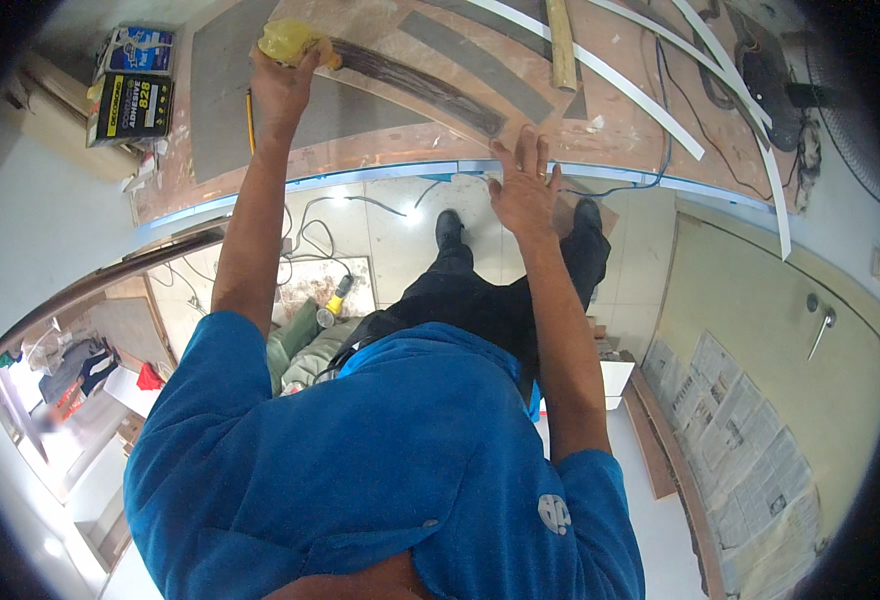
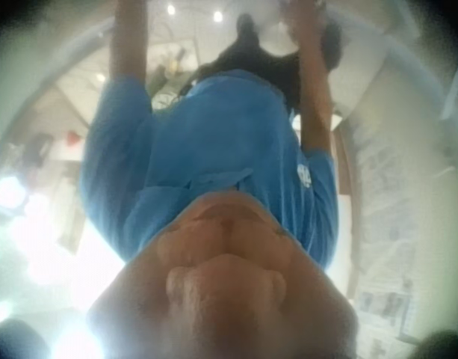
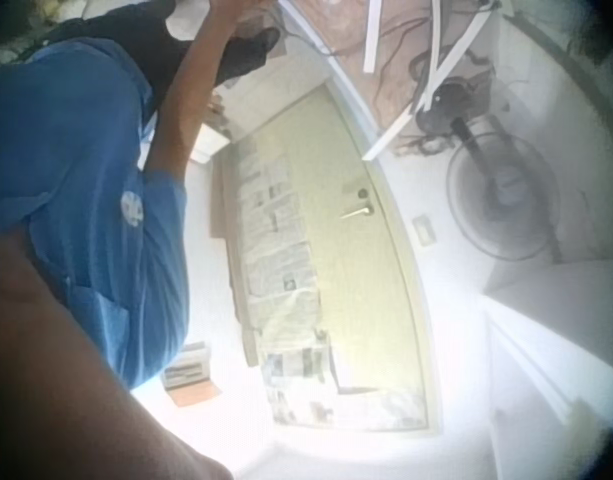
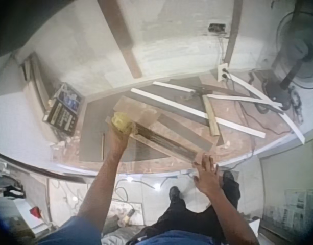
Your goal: The person applies wood glue to a strip of edge banding and presses it onto the edge of a white shelf. They then retrieve a utility knife and trim the excess banding along the shelf edge.
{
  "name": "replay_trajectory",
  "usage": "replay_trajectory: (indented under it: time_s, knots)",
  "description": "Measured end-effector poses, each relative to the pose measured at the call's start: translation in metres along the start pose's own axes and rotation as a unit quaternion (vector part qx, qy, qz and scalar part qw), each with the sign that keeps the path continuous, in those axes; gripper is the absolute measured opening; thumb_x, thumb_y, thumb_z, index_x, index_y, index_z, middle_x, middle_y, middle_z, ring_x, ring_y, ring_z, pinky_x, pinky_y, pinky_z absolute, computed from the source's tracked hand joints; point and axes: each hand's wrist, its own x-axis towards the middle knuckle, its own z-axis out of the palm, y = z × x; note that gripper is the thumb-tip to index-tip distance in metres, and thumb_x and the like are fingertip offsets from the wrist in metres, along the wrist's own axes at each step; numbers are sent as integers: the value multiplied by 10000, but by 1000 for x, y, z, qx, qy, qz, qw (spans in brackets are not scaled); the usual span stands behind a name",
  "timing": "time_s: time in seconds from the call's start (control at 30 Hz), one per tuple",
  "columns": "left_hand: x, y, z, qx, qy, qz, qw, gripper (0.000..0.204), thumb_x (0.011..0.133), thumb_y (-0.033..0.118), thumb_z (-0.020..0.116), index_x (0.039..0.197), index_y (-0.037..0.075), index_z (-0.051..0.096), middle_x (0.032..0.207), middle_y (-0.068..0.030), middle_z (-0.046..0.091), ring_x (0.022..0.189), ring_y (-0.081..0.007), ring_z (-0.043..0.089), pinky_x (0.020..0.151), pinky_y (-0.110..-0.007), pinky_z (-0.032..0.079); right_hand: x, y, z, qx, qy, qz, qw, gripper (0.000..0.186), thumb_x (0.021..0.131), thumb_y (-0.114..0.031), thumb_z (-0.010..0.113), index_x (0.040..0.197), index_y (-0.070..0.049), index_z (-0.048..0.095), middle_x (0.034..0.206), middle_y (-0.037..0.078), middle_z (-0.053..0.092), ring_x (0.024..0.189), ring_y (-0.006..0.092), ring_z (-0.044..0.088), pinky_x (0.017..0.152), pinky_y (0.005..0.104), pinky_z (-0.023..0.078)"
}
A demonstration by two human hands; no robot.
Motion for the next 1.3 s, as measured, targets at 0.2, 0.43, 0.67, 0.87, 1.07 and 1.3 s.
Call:
replay_trajectory:
  time_s: [0.2, 0.43, 0.67, 0.87, 1.07, 1.3]
  knots:
    - [-25, 29, 21, 15, -69, 30, 997, 632, 835, 333, 890, 1207, -8, 510, 973, -245, 756, 892, -408, 770, 727, -418, 619, -2, 0, -7, 7, -8, -2, 1000, 716, 928, -305, 750, 1565, -366, 429, 1758, 96, 94, 1617, 361, 83, 1248, 674, 138]
    - [-34, 55, 39, -55, -109, 20, 992, 651, 847, 347, 883, 1270, -7, 537, 1068, -228, 747, 1003, -358, 761, 832, -428, 609, -1, -1, -3, 1, -11, 1, 1000, 713, 935, -290, 739, 1572, -347, 425, 1758, 99, 84, 1616, 366, 87, 1245, 678, 138]
    - [-18, 45, 33, -88, -99, 9, 991, 715, 848, 388, 876, 1318, -7, 508, 1082, -226, 745, 989, -357, 760, 814, -428, 615, 0, 0, -1, 12, 4, 1, 1000, 708, 930, -282, 738, 1566, -346, 433, 1761, 102, 74, 1614, 372, 97, 1238, 679, 140]
    - [-19, 48, 32, -70, -142, -18, 987, 699, 851, 428, 869, 1275, -5, 522, 1021, -228, 757, 943, -358, 775, 766, -424, 626, -3, 2, -4, 11, -5, 10, 1000, 712, 931, -277, 747, 1562, -380, 433, 1766, 68, 73, 1622, 345, 77, 1250, 666, 135]
    - [-61, 89, 54, -63, -125, 43, 989, 756, 845, 412, 876, 1323, -44, 508, 1022, -233, 757, 928, -367, 774, 774, -420, 624, -3, 0, -3, 17, -2, 10, 1000, 692, 937, -286, 739, 1560, -361, 448, 1765, 67, 81, 1623, 334, 80, 1242, 681, 140]
    - [-35, 75, 48, -152, -116, 47, 980, 747, 860, 380, 865, 1354, -39, 493, 1053, -234, 753, 958, -369, 771, 794, -433, 622, -3, 4, 2, 20, 17, -6, 1000, 671, 944, -297, 732, 1554, -342, 456, 1761, 84, 90, 1619, 343, 97, 1223, 715, 162]
